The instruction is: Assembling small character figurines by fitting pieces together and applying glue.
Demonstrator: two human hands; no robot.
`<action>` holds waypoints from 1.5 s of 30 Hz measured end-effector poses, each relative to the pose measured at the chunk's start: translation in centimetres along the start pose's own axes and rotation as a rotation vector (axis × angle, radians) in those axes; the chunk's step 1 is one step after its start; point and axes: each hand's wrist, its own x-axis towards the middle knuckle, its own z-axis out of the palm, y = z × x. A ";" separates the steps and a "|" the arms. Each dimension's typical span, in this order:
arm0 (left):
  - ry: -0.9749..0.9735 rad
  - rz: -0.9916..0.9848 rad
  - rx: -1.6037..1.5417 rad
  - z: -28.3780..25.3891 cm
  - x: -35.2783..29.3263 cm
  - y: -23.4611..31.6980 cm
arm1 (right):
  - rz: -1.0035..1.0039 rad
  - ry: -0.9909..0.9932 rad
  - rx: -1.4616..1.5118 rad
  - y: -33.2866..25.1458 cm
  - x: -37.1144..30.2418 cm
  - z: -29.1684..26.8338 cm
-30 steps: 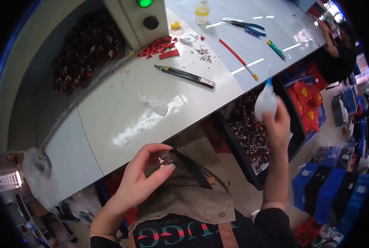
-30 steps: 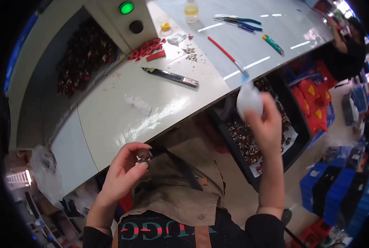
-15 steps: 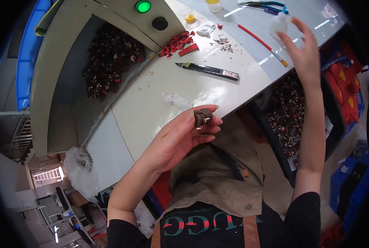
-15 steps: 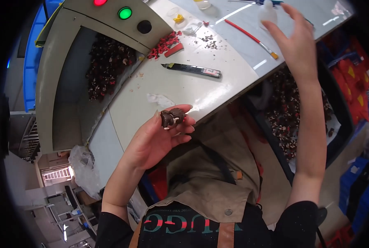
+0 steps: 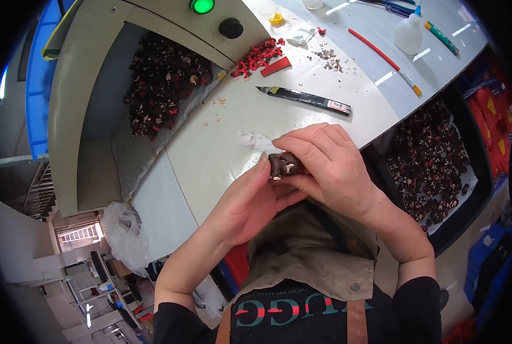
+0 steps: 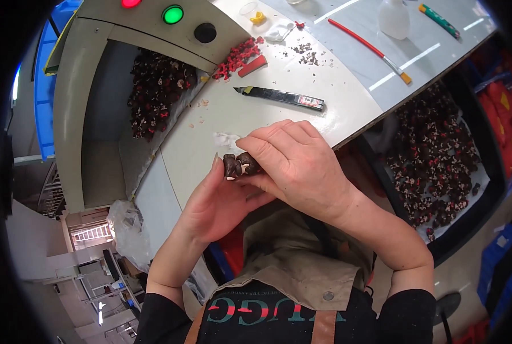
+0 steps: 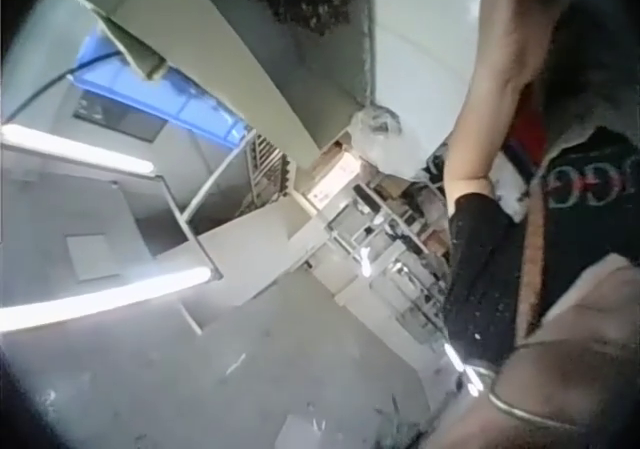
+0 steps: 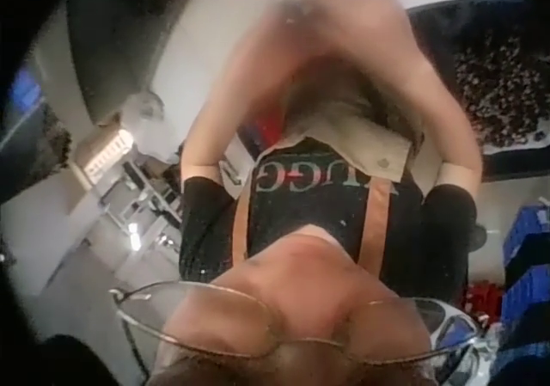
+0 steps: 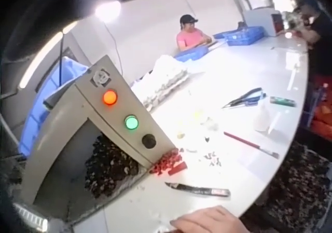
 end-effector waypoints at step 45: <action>0.025 -0.166 0.231 0.6 1.1 1.6 | -0.113 0.171 -0.088 2.2 -1.5 1.5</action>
